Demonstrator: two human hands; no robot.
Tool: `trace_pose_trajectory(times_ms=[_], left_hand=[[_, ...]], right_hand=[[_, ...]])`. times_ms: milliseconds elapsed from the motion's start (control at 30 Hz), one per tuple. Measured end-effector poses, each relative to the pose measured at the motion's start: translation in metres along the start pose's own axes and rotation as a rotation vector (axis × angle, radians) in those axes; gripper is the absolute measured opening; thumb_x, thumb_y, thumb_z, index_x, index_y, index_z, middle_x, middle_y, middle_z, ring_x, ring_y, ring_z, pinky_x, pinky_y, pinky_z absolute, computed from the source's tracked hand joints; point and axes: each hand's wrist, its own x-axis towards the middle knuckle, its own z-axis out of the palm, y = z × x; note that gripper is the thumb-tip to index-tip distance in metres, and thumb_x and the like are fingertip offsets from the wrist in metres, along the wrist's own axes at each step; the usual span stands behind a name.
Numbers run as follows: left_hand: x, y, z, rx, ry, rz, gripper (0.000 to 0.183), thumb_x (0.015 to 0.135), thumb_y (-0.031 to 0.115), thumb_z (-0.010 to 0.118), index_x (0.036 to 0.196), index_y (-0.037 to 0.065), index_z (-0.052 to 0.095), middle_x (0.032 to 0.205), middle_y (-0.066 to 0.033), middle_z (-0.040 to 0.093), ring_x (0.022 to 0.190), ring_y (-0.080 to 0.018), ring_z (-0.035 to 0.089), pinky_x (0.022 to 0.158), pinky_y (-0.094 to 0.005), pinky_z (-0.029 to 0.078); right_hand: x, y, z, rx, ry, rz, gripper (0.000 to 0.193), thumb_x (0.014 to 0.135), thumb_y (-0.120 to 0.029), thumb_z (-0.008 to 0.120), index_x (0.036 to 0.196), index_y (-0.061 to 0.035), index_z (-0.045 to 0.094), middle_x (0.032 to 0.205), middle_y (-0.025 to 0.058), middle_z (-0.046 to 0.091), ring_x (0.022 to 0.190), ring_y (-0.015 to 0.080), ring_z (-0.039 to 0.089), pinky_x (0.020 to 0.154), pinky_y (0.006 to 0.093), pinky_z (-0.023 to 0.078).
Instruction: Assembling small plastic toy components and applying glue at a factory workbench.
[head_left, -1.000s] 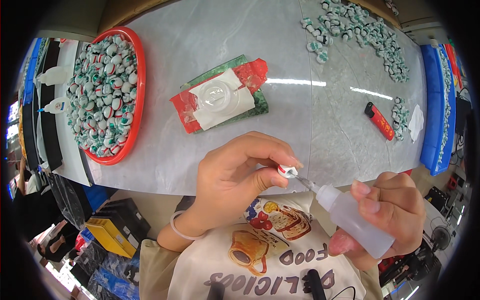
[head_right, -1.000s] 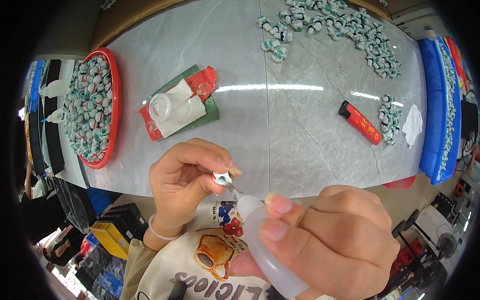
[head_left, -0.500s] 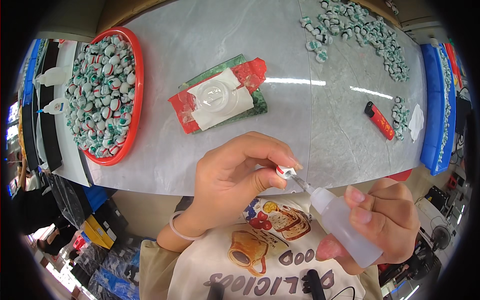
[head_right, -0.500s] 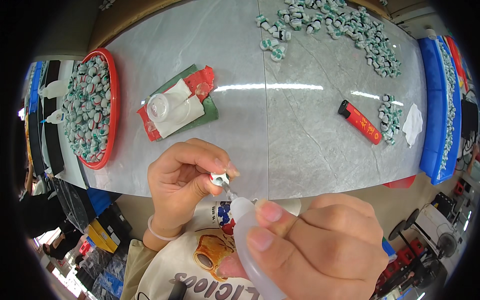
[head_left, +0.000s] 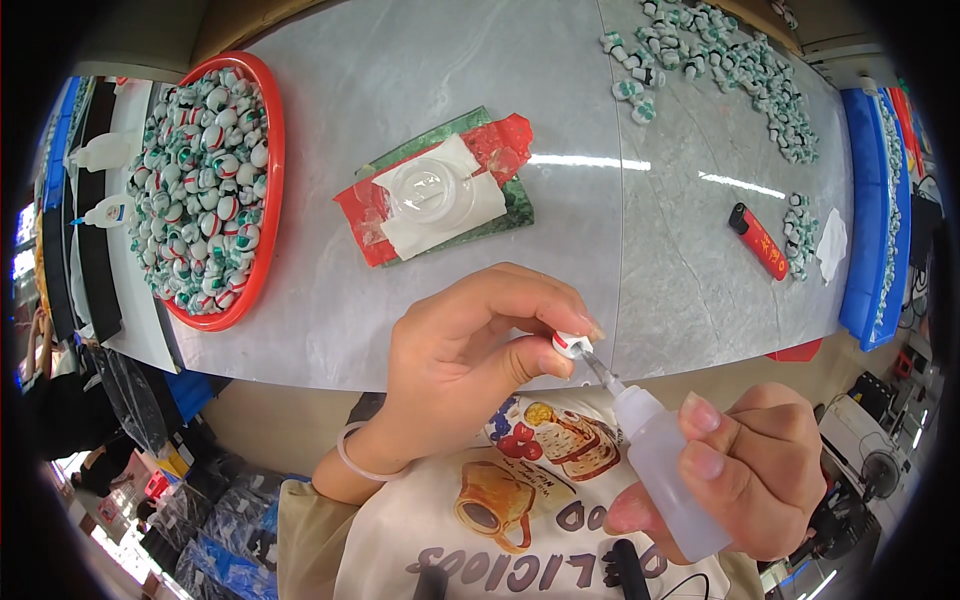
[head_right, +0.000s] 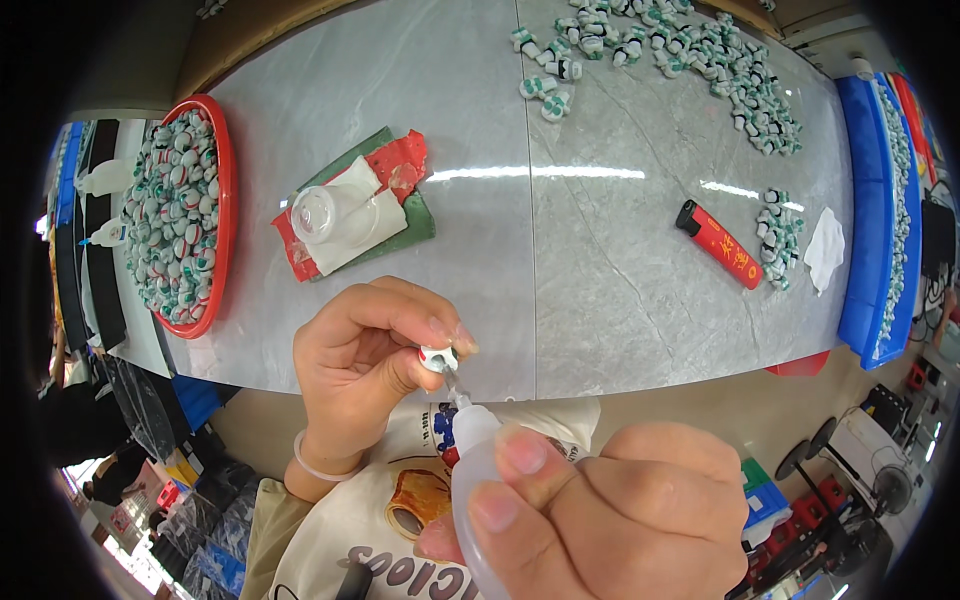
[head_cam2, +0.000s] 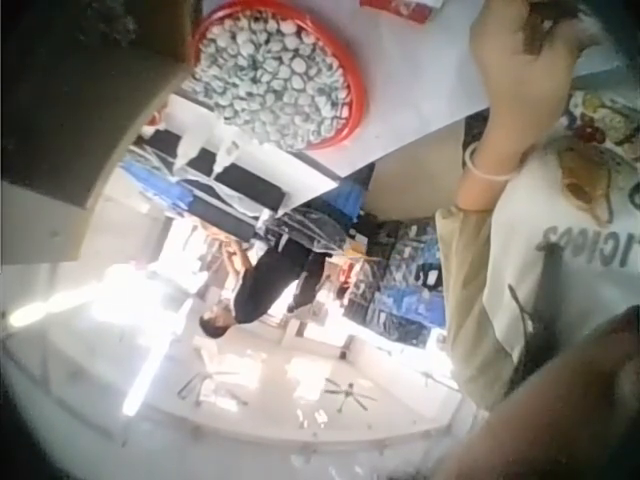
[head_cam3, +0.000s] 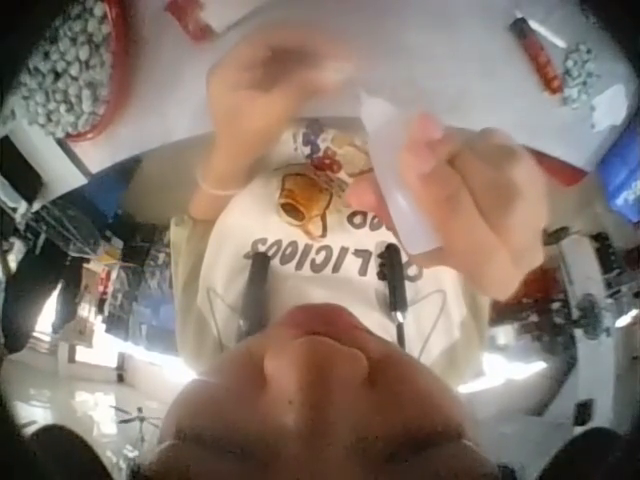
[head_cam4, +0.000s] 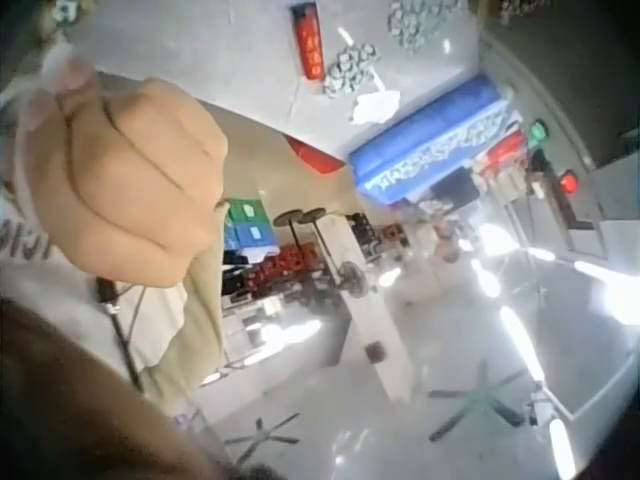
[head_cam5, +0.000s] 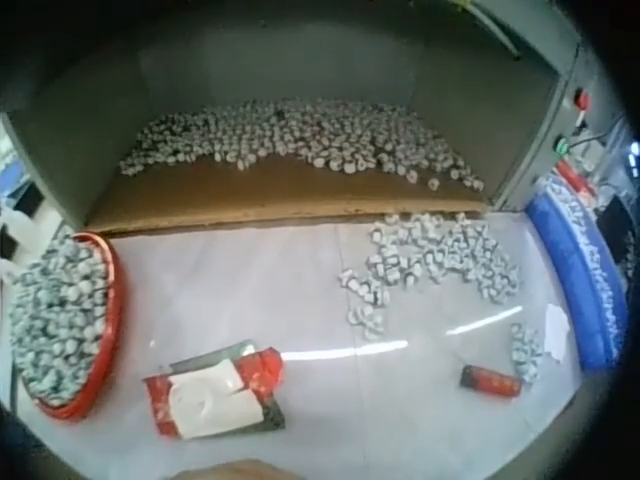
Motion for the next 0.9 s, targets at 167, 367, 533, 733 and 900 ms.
trace_pose_trajectory(times_ms=[167,367,533,733,900], left_hand=[[0.000,-0.001,0.000,-0.009,-0.007,0.009,0.016,0.076,0.004,0.063,0.087,-0.003,0.053,0.083,-0.0149,0.055,0.074,-0.0195,0.059,0.061,-0.0251,0.048],[0.000,-0.001,-0.001,-0.007,-0.016,0.002,0.016,0.076,0.005,0.063,0.087,-0.003,0.053,0.083,-0.0151,0.055,0.074,-0.0195,0.059,0.061,-0.0251,0.048],[0.000,0.000,-0.001,-0.020,-0.010,-0.011,0.017,0.076,0.006,0.063,0.087,-0.003,0.053,0.083,-0.0150,0.055,0.074,-0.0194,0.059,0.062,-0.0251,0.048],[0.000,0.001,0.000,-0.029,-0.003,-0.023,0.018,0.076,0.007,0.064,0.086,-0.003,0.053,0.083,-0.0143,0.055,0.074,-0.0194,0.058,0.062,-0.0255,0.048],[0.001,0.001,0.001,-0.050,0.000,-0.042,0.020,0.076,0.009,0.065,0.086,-0.002,0.053,0.083,-0.0138,0.056,0.075,-0.0195,0.058,0.062,-0.0256,0.047]], right_hand=[[-0.001,0.000,0.001,-0.005,0.012,-0.007,0.065,0.060,-0.036,0.078,0.107,-0.0045,0.047,0.093,0.0140,0.058,0.062,0.0157,0.044,0.048,0.0251,0.036],[-0.001,0.001,0.000,0.016,-0.011,-0.007,0.063,0.061,-0.038,0.077,0.106,-0.0046,0.047,0.091,0.0135,0.058,0.062,0.0153,0.044,0.048,0.0249,0.035],[-0.002,0.002,0.005,0.006,0.060,-0.012,0.062,0.062,-0.040,0.076,0.104,-0.0042,0.047,0.088,0.0137,0.058,0.059,0.0150,0.043,0.047,0.0248,0.034],[0.003,0.012,0.009,0.072,0.108,-0.071,0.063,0.061,-0.041,0.075,0.104,-0.0045,0.048,0.088,0.0131,0.058,0.055,0.0134,0.041,0.044,0.0232,0.031],[0.003,0.014,0.008,0.066,0.123,-0.081,0.063,0.061,-0.043,0.074,0.103,-0.0044,0.048,0.088,0.0130,0.058,0.053,0.0128,0.040,0.044,0.0230,0.031]])
